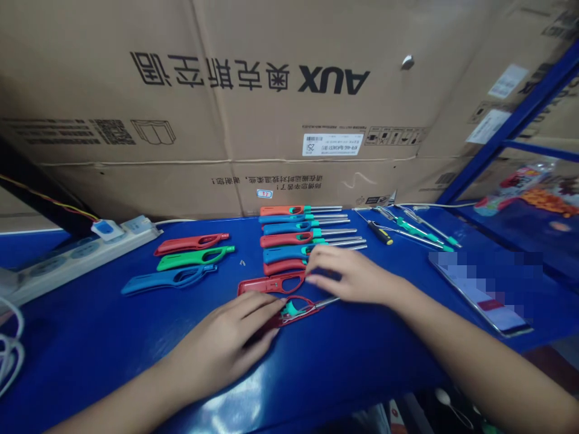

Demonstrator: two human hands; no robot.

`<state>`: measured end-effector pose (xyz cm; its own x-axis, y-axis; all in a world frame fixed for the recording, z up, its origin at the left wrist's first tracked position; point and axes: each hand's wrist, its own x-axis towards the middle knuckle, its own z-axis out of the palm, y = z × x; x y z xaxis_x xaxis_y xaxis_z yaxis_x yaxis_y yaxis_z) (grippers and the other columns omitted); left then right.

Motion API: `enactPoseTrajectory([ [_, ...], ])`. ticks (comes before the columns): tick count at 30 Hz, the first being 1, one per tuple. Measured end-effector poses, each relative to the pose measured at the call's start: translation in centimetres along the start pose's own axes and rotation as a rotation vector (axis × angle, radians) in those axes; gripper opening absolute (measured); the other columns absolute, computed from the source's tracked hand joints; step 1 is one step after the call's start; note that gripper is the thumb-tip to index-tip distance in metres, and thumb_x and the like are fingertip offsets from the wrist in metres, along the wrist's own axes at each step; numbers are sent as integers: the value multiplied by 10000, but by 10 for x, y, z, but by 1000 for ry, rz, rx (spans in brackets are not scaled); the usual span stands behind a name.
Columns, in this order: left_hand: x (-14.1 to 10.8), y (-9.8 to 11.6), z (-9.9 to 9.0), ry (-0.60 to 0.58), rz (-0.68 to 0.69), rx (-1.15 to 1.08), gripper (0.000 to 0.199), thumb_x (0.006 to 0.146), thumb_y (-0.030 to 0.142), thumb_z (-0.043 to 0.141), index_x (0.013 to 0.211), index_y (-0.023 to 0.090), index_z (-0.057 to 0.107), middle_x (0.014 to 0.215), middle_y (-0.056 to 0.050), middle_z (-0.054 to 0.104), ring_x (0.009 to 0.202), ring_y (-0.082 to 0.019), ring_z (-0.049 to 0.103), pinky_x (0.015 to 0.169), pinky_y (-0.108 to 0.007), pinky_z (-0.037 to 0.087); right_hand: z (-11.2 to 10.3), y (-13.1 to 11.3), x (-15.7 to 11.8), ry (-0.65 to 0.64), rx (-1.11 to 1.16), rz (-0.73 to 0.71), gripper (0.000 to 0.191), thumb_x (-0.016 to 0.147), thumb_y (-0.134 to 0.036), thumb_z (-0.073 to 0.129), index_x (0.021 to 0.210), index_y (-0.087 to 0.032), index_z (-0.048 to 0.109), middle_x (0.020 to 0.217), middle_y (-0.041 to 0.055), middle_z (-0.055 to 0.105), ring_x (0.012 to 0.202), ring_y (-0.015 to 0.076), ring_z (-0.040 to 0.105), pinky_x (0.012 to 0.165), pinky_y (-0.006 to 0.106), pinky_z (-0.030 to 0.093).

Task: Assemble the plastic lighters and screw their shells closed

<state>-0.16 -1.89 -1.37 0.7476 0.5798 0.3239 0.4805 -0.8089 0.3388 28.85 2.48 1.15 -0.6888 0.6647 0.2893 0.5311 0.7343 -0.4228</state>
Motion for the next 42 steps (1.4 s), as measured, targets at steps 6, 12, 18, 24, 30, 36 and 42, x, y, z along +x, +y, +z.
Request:
enactPoseTrajectory([
  [6,25,-23,-20,186,-68,57,259,1008,232,511,1188,195,693,1169,-95,700,1073,-212,661,952,-383,568,-18,46,-7,23,-283,218,260,940,-315,645,1167,-192,623,1148,92,619,1074,239,602,904,388,509],
  [12,51,-45,-15,52,-27,150,303,988,281,569,1253,186,683,1245,-123,698,1146,-262,639,982,-453,554,-8,43,-4,-2,-244,176,308,953,-421,632,1204,-246,602,1247,71,582,937,195,641,797,340,523],
  [18,62,-48,-7,93,83,256,276,987,200,551,1217,168,702,1136,-124,749,1024,-244,689,870,-408,603,4,46,0,22,-274,109,238,950,-409,641,1085,-215,621,1191,64,607,901,181,648,753,305,508],
  [24,60,-44,-4,94,145,328,274,999,176,515,1184,145,716,1072,-118,761,972,-244,704,835,-399,612,5,48,0,1,-342,92,144,960,-308,623,1046,-193,625,1159,86,629,923,218,657,702,308,497],
  [30,59,-55,-2,119,96,351,315,1016,192,484,1273,174,665,1231,-147,696,1074,-246,684,873,-409,610,8,43,6,-7,-389,97,360,981,-349,587,1297,-181,553,1362,147,568,973,247,688,750,370,572],
  [36,66,-63,-3,82,84,316,313,972,203,590,1269,249,679,1385,-118,625,1252,-267,596,1025,-495,541,10,44,12,-60,-455,90,461,1005,-371,537,1426,-186,512,1462,177,536,1151,312,670,862,466,596],
  [42,63,-73,-4,72,51,323,376,957,264,629,1332,259,644,1345,-97,667,1271,-281,582,1022,-500,549,3,41,19,-110,-435,71,421,988,-383,574,1350,-170,551,1365,155,612,1118,286,680,847,424,586],
])
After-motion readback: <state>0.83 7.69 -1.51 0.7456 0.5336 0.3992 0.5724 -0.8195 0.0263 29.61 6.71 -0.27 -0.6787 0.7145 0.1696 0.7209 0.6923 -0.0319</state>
